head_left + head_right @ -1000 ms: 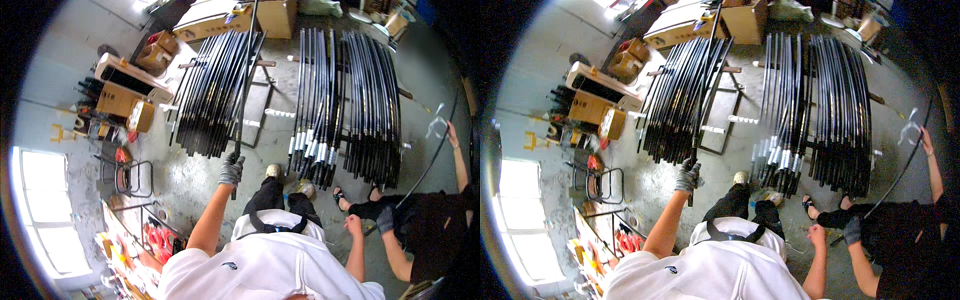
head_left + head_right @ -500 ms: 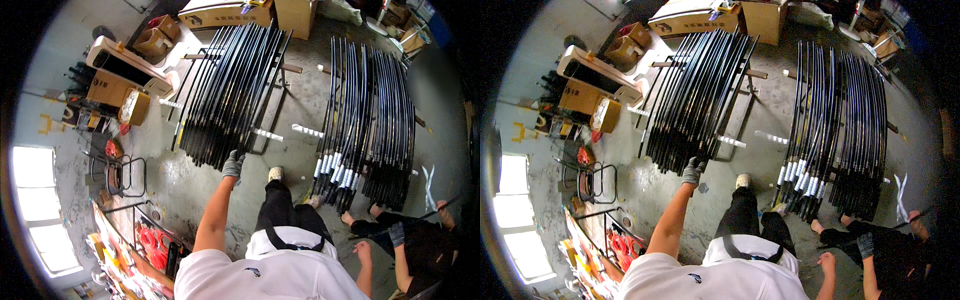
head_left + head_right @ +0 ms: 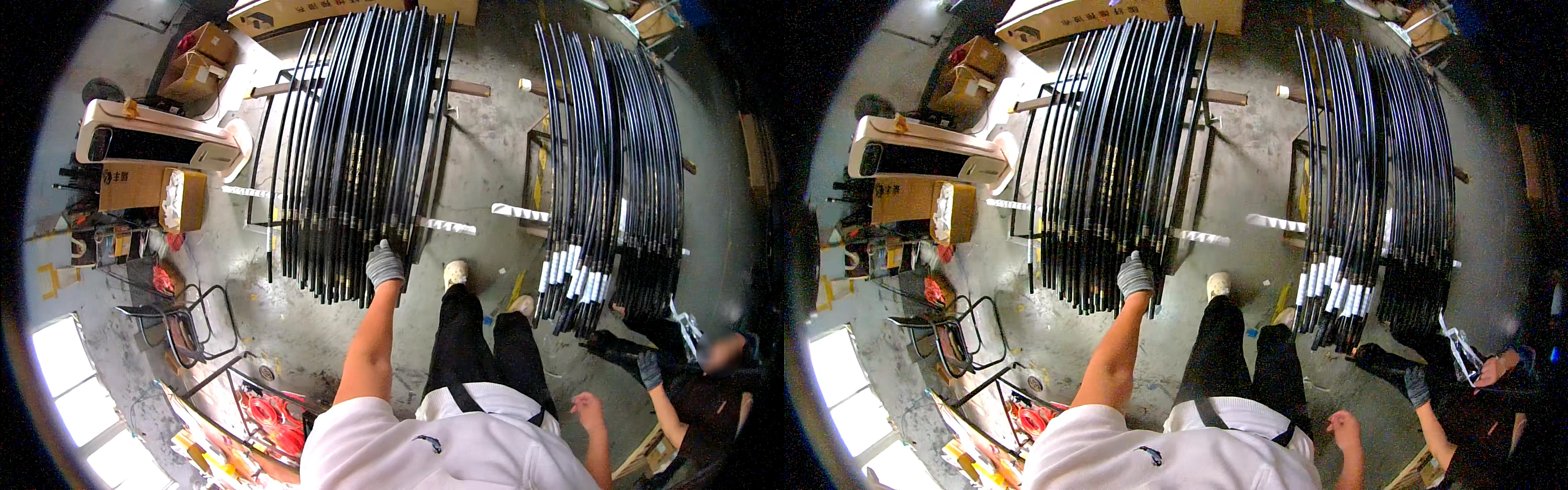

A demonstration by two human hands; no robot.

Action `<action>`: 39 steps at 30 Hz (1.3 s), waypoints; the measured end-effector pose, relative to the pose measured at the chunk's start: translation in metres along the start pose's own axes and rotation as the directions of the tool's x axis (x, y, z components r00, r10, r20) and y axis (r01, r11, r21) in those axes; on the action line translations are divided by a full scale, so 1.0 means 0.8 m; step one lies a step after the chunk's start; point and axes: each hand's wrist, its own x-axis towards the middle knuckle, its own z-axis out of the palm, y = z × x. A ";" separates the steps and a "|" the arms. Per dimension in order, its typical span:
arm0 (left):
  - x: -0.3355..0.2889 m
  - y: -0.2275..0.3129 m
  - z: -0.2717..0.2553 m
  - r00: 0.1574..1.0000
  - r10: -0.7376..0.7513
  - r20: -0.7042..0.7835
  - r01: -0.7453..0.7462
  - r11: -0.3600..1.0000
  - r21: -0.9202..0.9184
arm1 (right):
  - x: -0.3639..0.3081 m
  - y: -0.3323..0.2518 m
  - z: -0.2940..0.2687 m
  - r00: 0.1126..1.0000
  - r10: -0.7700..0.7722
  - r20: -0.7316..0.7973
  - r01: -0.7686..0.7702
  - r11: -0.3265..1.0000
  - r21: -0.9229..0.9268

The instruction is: The person applies white tape to the ends of long black rods. They pick up a rod from a rack, wrap a strip of tape around its end by hand, and then place the rod back onto a storage rack.

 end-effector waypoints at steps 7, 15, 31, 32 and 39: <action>-0.011 -0.013 0.020 0.997 -0.046 0.064 0.035 0.986 0.163 | 0.000 0.012 0.001 0.997 -0.038 -0.073 0.045 0.994 0.096; -0.012 -0.002 0.020 1.000 0.023 -0.008 -0.021 0.981 0.193 | 0.003 -0.002 0.006 0.996 -0.038 -0.080 0.044 0.996 0.071; -0.146 0.215 0.028 0.952 0.283 -0.119 -0.291 0.702 -0.650 | 0.042 0.138 -0.028 0.994 -0.074 -0.076 0.082 0.990 0.117; -0.166 0.244 0.052 0.937 0.347 -0.044 -0.260 0.608 -0.750 | 0.045 0.165 -0.025 0.989 -0.091 -0.117 0.107 0.985 0.137; -0.341 0.459 -0.013 0.830 0.503 0.241 -0.237 0.710 -0.663 | 0.010 0.266 -0.080 0.962 -0.010 -0.271 0.045 0.991 0.124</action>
